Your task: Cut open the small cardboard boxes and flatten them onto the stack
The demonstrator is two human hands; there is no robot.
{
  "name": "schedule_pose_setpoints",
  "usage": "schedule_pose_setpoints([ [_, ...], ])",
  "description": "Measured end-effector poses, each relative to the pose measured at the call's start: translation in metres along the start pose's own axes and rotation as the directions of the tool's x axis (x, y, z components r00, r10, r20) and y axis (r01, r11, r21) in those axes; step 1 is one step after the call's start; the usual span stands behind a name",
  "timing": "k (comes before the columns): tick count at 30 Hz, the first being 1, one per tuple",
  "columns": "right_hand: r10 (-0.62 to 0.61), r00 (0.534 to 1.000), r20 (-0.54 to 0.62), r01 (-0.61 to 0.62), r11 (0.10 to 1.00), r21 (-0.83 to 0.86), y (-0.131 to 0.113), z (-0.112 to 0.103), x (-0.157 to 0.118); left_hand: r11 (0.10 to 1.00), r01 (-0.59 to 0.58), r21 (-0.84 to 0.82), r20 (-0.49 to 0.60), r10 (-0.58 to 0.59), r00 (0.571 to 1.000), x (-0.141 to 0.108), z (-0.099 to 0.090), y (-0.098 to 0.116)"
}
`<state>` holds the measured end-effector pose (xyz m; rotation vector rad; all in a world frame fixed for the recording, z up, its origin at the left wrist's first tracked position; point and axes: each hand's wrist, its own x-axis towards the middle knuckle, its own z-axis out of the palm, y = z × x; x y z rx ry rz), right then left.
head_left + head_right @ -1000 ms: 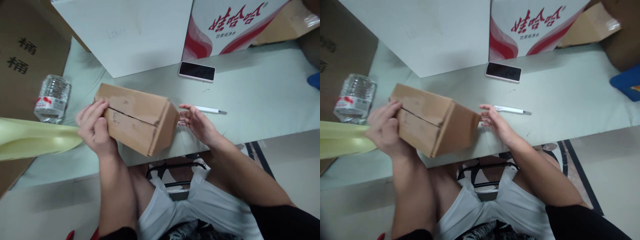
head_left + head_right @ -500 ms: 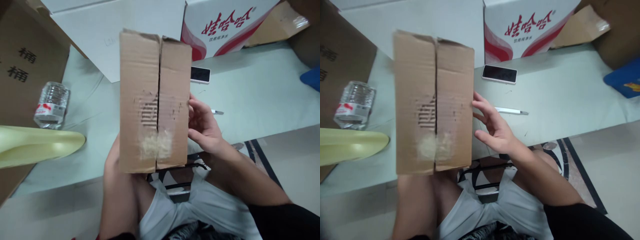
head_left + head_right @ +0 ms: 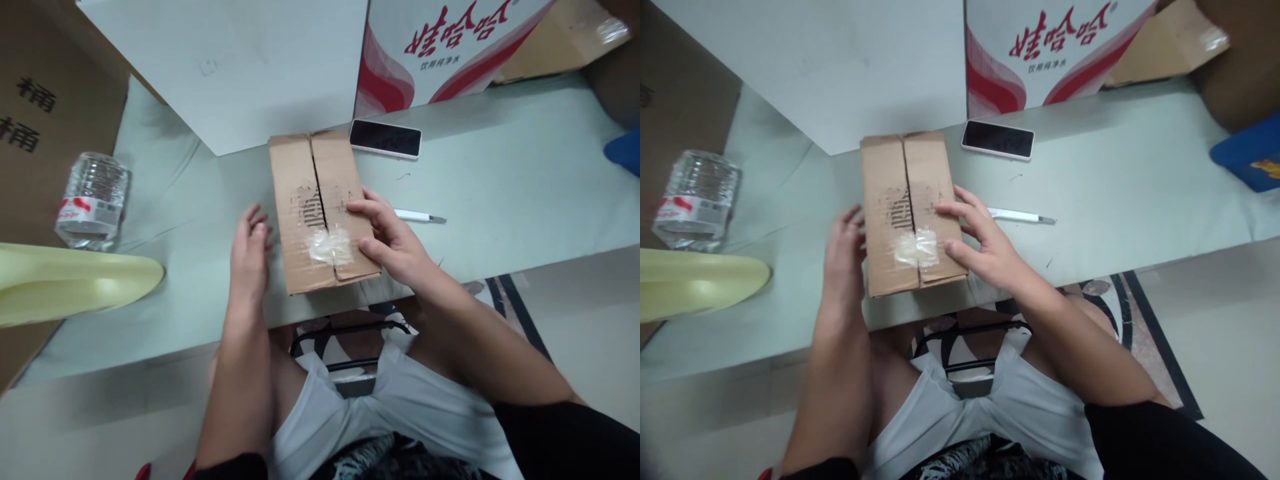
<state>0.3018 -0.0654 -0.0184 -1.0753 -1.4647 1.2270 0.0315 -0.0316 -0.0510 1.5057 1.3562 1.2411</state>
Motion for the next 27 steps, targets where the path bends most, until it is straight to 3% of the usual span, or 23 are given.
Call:
schedule_pose_setpoints([
  [2, -0.002, 1.0, 0.022, 0.002, 1.0, -0.007, 0.001, 0.001, 0.001, 0.977, -0.204, -0.055, 0.008, 0.205, 0.979, 0.001, 0.001, 0.011],
  [4, -0.01, 0.999, 0.036, 0.01, 1.0, -0.012, 0.001, 0.002, 0.001, 0.895, -0.443, -0.051, 0.124, 0.446, 0.887, 0.001, 0.003, 0.023],
  [6, -0.016, 0.999, 0.04, 0.016, 1.0, -0.018, 0.0, 0.003, 0.002, 0.835, -0.551, -0.009, 0.237, 0.537, 0.81, 0.0, 0.006, 0.032],
  [7, -0.017, 0.999, 0.038, 0.018, 1.0, -0.024, -0.001, 0.003, 0.002, 0.828, -0.561, 0.009, 0.263, 0.539, 0.8, -0.001, 0.008, 0.035],
  [15, -0.06, 0.998, -0.031, 0.061, 0.998, 0.014, 0.006, 0.003, 0.005, 0.869, -0.495, 0.021, 0.204, 0.481, 0.853, -0.008, 0.013, 0.033],
  [18, -0.006, 0.985, -0.174, 0.005, 1.0, -0.006, 0.019, -0.012, 0.011, 0.868, -0.495, 0.046, 0.204, 0.477, 0.855, -0.009, 0.011, 0.031],
  [20, 0.021, 0.952, -0.305, -0.085, 0.976, -0.199, 0.026, -0.025, 0.014, 0.874, -0.482, 0.062, 0.208, 0.461, 0.862, -0.01, 0.01, 0.029],
  [22, -0.012, 0.927, -0.375, -0.192, 0.844, -0.501, 0.029, -0.038, 0.014, 0.886, -0.459, 0.064, 0.201, 0.439, 0.876, -0.011, 0.009, 0.028],
  [24, 0.001, 0.932, -0.363, -0.288, 0.615, -0.735, 0.031, -0.047, 0.012, 0.896, -0.441, 0.058, 0.185, 0.424, 0.887, -0.012, 0.009, 0.029],
  [26, 0.083, 0.941, -0.329, -0.331, 0.439, -0.835, 0.032, -0.052, 0.011, 0.898, -0.438, 0.051, 0.176, 0.424, 0.889, -0.013, 0.011, 0.031],
  [27, 0.122, 0.944, -0.306, -0.329, 0.402, -0.854, 0.033, -0.054, 0.011, 0.897, -0.44, 0.048, 0.174, 0.426, 0.888, -0.014, 0.012, 0.032],
])
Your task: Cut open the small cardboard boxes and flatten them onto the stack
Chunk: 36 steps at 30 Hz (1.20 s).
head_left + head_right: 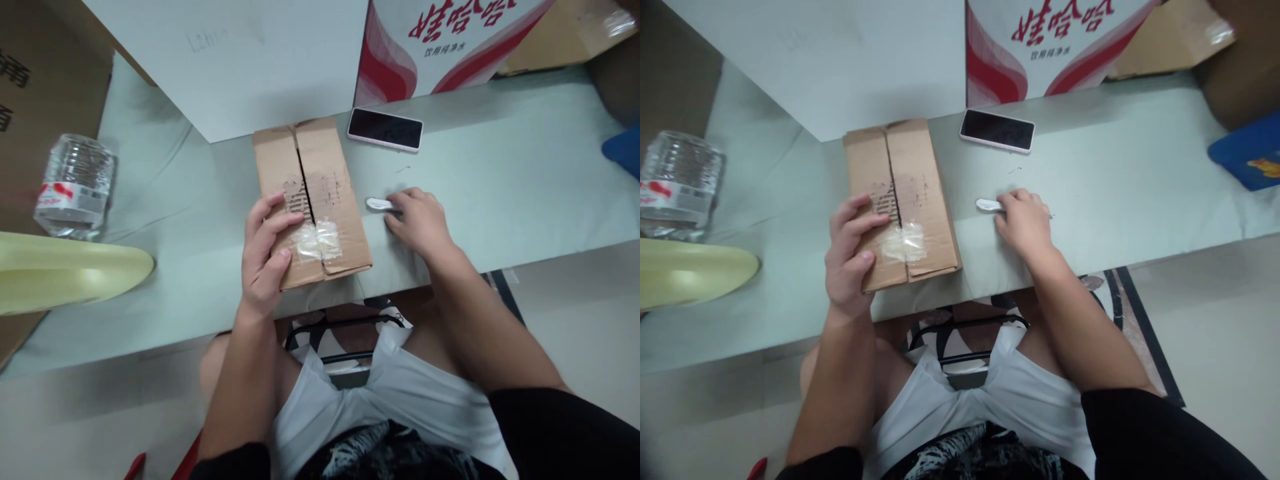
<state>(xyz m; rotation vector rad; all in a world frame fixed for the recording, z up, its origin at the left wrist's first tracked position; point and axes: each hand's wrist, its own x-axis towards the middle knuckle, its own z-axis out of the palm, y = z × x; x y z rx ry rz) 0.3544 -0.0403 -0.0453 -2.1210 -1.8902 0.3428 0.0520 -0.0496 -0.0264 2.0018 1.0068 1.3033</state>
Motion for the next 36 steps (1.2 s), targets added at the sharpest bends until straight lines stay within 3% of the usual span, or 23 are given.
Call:
schedule_pose_setpoints([
  [2, -0.028, 0.998, 0.054, 0.028, 1.0, 0.001, 0.002, 0.002, 0.004, 1.0, -0.006, 0.003, -0.007, 0.006, 1.0, 0.0, 0.004, 0.003],
  [4, -0.035, 0.999, 0.031, 0.033, 0.998, 0.062, 0.002, 0.001, 0.009, 1.0, -0.005, 0.018, -0.02, 0.005, 1.0, -0.001, 0.008, 0.006],
  [7, -0.004, 0.985, -0.17, 0.055, 0.955, 0.293, -0.006, -0.012, 0.014, 0.999, 0.004, 0.039, -0.052, -0.002, 0.999, -0.004, 0.016, 0.011],
  [10, 0.033, 0.887, -0.46, 0.29, 0.735, 0.613, -0.029, -0.042, 0.003, 0.999, 0.015, 0.052, -0.069, -0.012, 0.998, -0.007, 0.022, 0.015],
  [12, 0.037, 0.817, -0.576, 0.46, 0.561, 0.688, -0.049, -0.062, -0.013, 0.998, 0.02, 0.06, -0.064, -0.016, 0.998, -0.008, 0.023, 0.017],
  [15, 0.093, 0.791, -0.605, 0.496, 0.483, 0.722, -0.075, -0.078, -0.04, 0.998, 0.025, 0.064, -0.051, -0.022, 0.998, -0.009, 0.022, 0.018],
  [18, 0.081, 0.771, -0.632, 0.52, 0.494, 0.697, -0.091, -0.074, -0.057, 0.995, 0.047, 0.084, -0.043, -0.044, 0.998, -0.009, 0.021, 0.019],
  [22, -0.002, 0.841, -0.54, 0.44, 0.582, 0.684, -0.095, -0.06, -0.064, 0.993, 0.07, 0.096, -0.044, -0.066, 0.997, -0.01, 0.021, 0.02],
  [25, -0.072, 0.909, -0.411, 0.38, 0.548, 0.745, -0.091, -0.054, -0.065, 0.995, 0.059, 0.074, -0.049, -0.056, 0.997, -0.01, 0.022, 0.021],
  [28, -0.09, 0.947, -0.31, 0.31, 0.519, 0.796, -0.087, -0.051, -0.065, 0.996, 0.058, 0.072, -0.047, -0.054, 0.997, -0.01, 0.022, 0.021],
  [32, 0.015, 0.939, -0.344, 0.279, 0.548, 0.788, -0.088, -0.049, -0.064, 0.996, 0.041, 0.076, -0.048, -0.038, 0.998, -0.01, 0.021, 0.021],
  [36, 0.031, 0.92, -0.391, 0.338, 0.444, 0.83, -0.094, -0.05, -0.064, 0.994, 0.049, 0.094, -0.049, -0.044, 0.998, -0.01, 0.022, 0.021],
])
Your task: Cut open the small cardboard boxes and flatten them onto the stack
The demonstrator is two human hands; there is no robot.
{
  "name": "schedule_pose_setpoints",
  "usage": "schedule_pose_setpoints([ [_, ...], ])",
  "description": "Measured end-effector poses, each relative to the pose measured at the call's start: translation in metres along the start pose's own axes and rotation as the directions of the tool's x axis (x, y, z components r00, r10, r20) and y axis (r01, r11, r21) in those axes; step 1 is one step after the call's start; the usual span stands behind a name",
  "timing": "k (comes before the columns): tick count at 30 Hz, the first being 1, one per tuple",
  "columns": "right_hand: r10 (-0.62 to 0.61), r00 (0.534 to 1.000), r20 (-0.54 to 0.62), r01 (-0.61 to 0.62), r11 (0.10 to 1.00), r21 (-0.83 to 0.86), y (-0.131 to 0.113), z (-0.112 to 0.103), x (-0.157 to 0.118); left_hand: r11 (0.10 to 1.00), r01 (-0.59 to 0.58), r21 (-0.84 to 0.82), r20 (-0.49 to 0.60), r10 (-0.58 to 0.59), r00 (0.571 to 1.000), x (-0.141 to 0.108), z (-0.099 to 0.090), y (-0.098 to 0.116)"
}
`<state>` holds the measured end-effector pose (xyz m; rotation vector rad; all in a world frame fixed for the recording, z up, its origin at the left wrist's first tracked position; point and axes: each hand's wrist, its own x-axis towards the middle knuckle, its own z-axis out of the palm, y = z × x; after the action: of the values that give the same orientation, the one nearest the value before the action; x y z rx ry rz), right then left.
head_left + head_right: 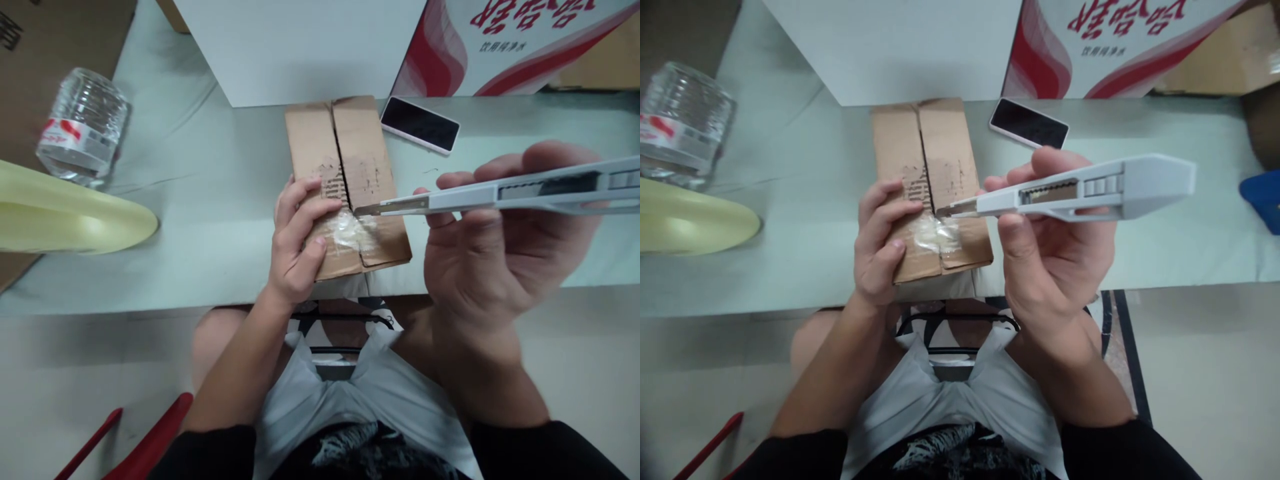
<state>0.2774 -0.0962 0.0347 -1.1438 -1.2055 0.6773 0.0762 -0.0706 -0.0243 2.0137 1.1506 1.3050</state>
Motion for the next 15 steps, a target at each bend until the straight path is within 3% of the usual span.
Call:
schedule_pose_setpoints([
  [5, 0.127, 0.979, 0.157, -0.124, 0.992, -0.024, -0.004, 0.0, -0.002, 1.0, 0.01, 0.012, -0.003, -0.01, 1.0, 0.0, 0.0, 0.001],
  [10, 0.071, 0.981, 0.178, -0.049, 0.991, -0.124, -0.005, -0.006, -0.008, 0.999, 0.04, 0.017, -0.01, -0.04, 0.999, 0.0, 0.001, 0.003],
  [15, 0.075, 0.98, 0.186, -0.049, 0.989, -0.137, -0.004, -0.01, -0.013, 0.999, 0.04, 0.014, -0.03, -0.039, 0.999, 0.0, 0.003, 0.004],
])
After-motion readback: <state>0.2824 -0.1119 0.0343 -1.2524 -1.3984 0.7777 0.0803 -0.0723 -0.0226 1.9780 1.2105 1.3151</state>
